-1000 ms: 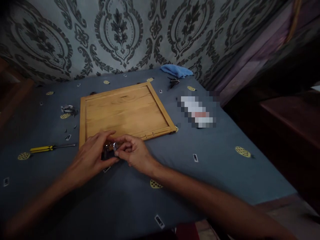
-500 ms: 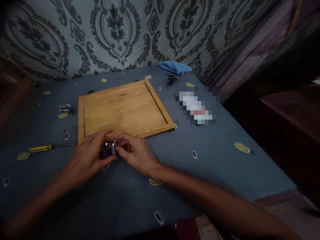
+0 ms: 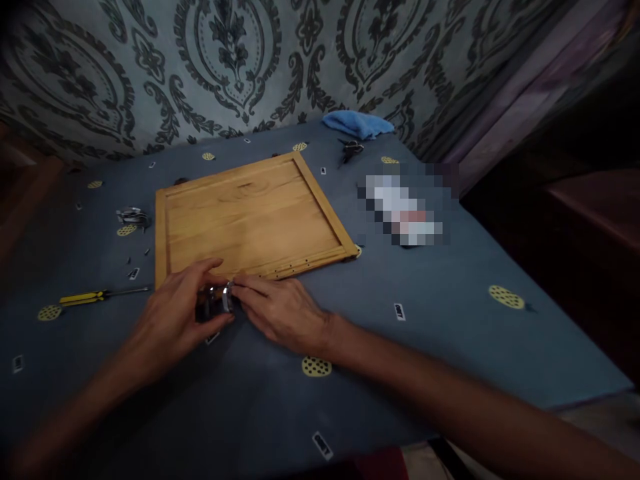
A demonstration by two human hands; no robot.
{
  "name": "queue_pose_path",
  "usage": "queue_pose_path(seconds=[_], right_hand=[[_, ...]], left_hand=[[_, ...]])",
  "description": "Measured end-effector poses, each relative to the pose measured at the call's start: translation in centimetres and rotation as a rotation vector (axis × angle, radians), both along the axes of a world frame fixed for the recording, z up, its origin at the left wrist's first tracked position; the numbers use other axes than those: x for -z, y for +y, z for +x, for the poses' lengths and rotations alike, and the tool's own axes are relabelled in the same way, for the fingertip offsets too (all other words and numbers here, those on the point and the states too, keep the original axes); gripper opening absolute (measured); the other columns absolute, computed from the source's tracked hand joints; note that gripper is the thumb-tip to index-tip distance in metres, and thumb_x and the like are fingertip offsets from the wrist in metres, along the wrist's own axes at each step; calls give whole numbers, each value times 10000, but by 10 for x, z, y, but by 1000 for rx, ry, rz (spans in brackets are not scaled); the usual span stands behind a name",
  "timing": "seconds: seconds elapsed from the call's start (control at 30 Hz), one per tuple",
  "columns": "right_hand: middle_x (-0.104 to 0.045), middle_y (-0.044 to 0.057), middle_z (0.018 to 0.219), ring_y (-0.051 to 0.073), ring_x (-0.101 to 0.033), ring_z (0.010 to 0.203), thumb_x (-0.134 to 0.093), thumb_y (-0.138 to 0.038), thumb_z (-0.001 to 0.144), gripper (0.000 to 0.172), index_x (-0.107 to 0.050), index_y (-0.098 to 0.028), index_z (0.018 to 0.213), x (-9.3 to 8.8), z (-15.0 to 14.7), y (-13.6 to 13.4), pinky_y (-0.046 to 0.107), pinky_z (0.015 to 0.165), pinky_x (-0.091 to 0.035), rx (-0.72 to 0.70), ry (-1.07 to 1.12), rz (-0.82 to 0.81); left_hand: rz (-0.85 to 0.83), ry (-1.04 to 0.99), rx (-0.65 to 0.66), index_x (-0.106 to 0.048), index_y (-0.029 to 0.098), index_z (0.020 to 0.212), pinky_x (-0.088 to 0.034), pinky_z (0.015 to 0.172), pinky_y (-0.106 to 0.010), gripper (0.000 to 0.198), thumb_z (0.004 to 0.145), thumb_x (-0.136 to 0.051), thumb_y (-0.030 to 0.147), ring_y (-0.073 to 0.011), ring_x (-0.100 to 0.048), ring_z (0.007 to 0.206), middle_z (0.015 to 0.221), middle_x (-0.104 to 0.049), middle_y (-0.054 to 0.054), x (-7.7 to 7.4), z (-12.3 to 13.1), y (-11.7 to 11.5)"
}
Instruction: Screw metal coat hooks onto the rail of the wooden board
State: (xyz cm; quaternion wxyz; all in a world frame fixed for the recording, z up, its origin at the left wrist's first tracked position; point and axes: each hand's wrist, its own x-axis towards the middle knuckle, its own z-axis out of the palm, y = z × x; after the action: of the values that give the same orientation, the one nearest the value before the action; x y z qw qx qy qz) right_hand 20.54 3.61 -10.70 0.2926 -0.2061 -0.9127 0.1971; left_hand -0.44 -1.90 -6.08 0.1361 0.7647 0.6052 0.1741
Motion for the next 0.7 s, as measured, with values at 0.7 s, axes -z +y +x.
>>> queue_pose_path(seconds=[0.7], right_hand=[[-666,153,1299,241,-725,1012,-481,-132,986,323,-627,-148,1274,2,-2,1,338,800,-624,-16,-97,96]], left_hand=[[-24,-19,-20,-407,251,1372,-511,964,-469,708,767,-774,278,-300,-624,1148,1195,-695,-72,1,0,0]])
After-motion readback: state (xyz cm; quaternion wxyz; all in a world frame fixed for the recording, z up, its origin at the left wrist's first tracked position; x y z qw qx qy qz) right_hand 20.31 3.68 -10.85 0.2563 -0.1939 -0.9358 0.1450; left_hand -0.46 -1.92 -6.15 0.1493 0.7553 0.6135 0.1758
